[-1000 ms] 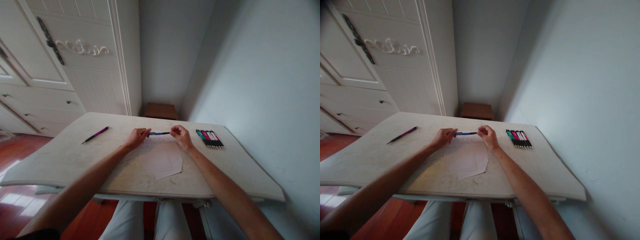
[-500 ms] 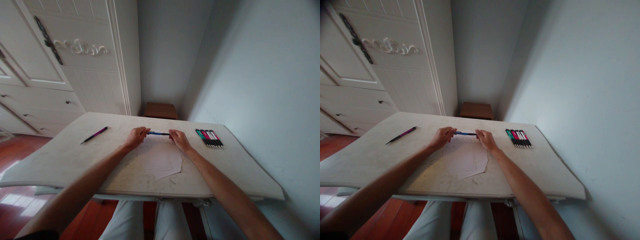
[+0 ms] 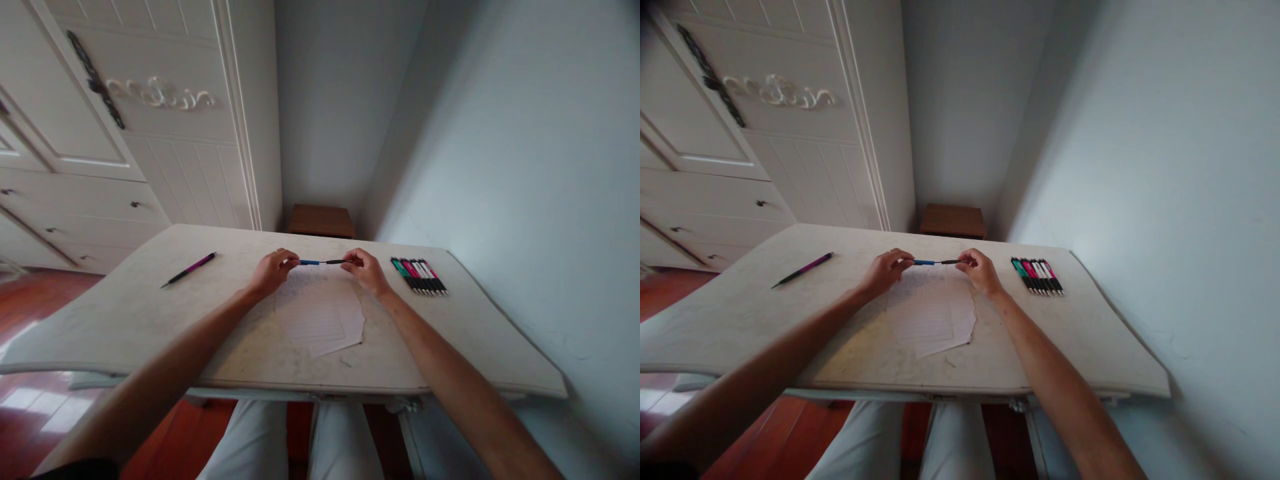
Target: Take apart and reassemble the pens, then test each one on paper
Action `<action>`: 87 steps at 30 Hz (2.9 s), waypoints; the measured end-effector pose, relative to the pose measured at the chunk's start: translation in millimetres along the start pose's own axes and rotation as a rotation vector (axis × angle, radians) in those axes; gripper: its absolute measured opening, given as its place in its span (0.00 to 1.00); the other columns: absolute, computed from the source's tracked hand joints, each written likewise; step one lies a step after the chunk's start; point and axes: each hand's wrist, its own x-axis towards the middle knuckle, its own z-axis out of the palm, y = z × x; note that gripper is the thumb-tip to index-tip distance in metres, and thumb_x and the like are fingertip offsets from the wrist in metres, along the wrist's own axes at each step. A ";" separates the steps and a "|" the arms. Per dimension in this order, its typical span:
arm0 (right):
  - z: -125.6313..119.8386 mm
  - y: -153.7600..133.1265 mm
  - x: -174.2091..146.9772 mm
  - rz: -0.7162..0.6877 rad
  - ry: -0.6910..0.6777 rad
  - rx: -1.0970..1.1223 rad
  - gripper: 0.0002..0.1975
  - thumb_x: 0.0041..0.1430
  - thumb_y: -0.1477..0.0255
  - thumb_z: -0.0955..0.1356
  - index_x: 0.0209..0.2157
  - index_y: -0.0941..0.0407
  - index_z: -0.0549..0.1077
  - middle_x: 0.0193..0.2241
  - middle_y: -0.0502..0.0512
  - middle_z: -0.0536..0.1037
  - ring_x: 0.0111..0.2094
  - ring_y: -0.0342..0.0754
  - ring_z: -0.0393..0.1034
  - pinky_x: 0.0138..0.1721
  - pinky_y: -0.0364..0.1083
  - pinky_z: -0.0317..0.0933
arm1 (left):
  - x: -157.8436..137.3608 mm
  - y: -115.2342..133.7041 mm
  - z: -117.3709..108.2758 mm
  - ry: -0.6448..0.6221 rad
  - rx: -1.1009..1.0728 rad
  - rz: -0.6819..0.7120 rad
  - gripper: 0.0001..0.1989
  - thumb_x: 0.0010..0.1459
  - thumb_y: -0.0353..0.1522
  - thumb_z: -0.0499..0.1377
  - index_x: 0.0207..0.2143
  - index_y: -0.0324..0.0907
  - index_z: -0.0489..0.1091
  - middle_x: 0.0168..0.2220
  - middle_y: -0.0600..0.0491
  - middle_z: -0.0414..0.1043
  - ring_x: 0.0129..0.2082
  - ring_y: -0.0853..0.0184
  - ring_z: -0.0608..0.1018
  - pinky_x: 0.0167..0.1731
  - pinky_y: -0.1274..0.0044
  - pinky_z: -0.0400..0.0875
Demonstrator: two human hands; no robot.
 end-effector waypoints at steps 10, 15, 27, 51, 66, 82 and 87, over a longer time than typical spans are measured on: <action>-14.7 13.6 3.2 0.005 -0.064 -0.011 0.10 0.47 0.65 0.73 0.30 0.56 0.73 0.28 0.50 0.74 0.28 0.45 0.66 0.33 0.45 0.60 | 1.0 -2.2 -4.9 0.019 0.021 0.145 0.06 0.60 0.30 0.56 0.35 0.41 0.74 0.34 0.52 0.72 0.26 0.72 0.73 0.32 0.79 0.69; -23.5 17.8 4.3 -0.030 -0.103 -0.088 0.08 0.48 0.66 0.72 0.29 0.56 0.74 0.28 0.51 0.75 0.29 0.46 0.67 0.34 0.46 0.61 | 1.1 -9.7 -5.4 -0.009 0.019 0.179 0.07 0.60 0.28 0.56 0.36 0.41 0.74 0.34 0.51 0.73 0.29 0.71 0.74 0.33 0.78 0.70; -38.6 10.7 5.4 -0.153 -0.148 -0.304 0.01 0.51 0.73 0.70 0.29 0.55 0.76 0.30 0.53 0.75 0.33 0.48 0.69 0.38 0.46 0.61 | 1.8 -20.8 -3.0 -0.047 0.065 0.249 0.10 0.60 0.27 0.54 0.36 0.41 0.76 0.34 0.50 0.73 0.31 0.69 0.75 0.34 0.77 0.72; -39.8 3.5 6.3 -0.111 0.009 -0.098 0.12 0.50 0.60 0.72 0.29 0.55 0.76 0.31 0.54 0.75 0.33 0.49 0.69 0.37 0.48 0.64 | 1.0 -9.5 -33.0 -0.001 0.388 0.325 0.17 0.60 0.23 0.50 0.39 0.47 0.77 0.43 0.51 0.74 0.31 0.70 0.76 0.36 0.77 0.70; -37.8 6.8 5.8 -0.070 0.007 -0.070 0.13 0.49 0.60 0.73 0.30 0.55 0.76 0.31 0.54 0.76 0.33 0.49 0.70 0.38 0.48 0.65 | 2.9 -3.0 -24.6 0.086 -0.070 0.164 0.15 0.58 0.35 0.60 0.47 0.39 0.71 0.35 0.49 0.75 0.33 0.67 0.77 0.35 0.74 0.73; -36.8 4.1 5.6 -0.066 0.000 -0.092 0.12 0.49 0.61 0.72 0.30 0.55 0.76 0.31 0.54 0.76 0.34 0.49 0.71 0.38 0.48 0.65 | 6.0 -14.9 -14.9 0.109 -0.396 -0.119 0.21 0.48 0.38 0.66 0.43 0.35 0.71 0.32 0.48 0.76 0.31 0.66 0.79 0.31 0.75 0.76; -38.1 3.8 6.7 -0.057 0.025 -0.073 0.12 0.48 0.61 0.72 0.30 0.55 0.76 0.31 0.54 0.77 0.33 0.49 0.71 0.37 0.48 0.65 | 5.4 -17.4 -15.8 0.046 -0.161 -0.033 0.14 0.51 0.39 0.62 0.37 0.38 0.74 0.32 0.49 0.77 0.31 0.66 0.78 0.29 0.76 0.75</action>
